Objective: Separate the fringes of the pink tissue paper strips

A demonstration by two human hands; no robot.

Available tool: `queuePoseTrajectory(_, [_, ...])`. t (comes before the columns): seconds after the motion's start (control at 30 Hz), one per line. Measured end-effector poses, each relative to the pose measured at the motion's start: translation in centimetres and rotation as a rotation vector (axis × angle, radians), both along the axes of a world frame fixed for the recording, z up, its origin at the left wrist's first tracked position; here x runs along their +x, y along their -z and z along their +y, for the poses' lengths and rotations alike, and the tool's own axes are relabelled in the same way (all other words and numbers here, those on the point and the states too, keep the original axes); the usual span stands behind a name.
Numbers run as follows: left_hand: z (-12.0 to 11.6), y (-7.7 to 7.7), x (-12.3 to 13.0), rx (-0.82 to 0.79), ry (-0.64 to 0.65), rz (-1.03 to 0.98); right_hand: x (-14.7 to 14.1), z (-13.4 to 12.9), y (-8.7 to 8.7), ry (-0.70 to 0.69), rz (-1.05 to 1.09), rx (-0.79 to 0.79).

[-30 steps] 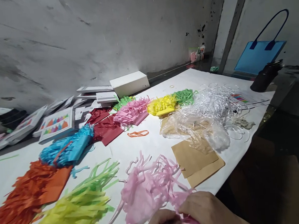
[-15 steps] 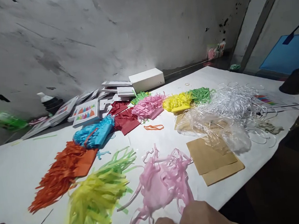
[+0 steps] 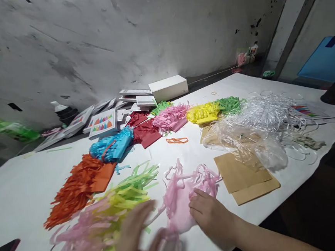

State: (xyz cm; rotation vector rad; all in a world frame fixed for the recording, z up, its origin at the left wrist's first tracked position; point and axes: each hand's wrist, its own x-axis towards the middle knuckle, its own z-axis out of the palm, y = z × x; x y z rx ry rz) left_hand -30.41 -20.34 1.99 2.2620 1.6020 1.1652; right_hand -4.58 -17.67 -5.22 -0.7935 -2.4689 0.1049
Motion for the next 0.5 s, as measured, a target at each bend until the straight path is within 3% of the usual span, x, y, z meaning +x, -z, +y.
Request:
queuePoseTrajectory(0.03, [0.3, 1.3, 2.2, 0.102, 0.191, 0.238, 0.3, -0.1, -0.1, 0.011, 0.050, 0.025])
queuePoseTrajectory(0.1, [0.7, 3.4, 5.6, 0.150, 0.338, 0.469, 1.3, -0.7, -0.7, 0.011, 0.120, 0.065])
queuePoseTrajectory(0.17, [0.9, 4.6, 7.3, 0.148, 0.344, 0.526, 2.5, -1.5, -1.2, -0.008, 0.131, 0.078])
queuePoseTrajectory(0.27, [0.9, 5.2, 7.3, 0.115, 0.309, 0.518, 4.3, -2.5, -1.0, 0.051, 0.096, 0.057])
queuePoseTrajectory(0.4, [0.7, 5.9, 6.3, 0.107, 0.344, 0.459, 8.4, -2.4, 0.3, 0.423, 0.075, 0.031])
queuePoseTrajectory(0.5, [0.3, 6.9, 6.1, 0.105, 0.368, 0.460, 12.7, -1.8, -0.2, 0.756, 0.023, -0.025])
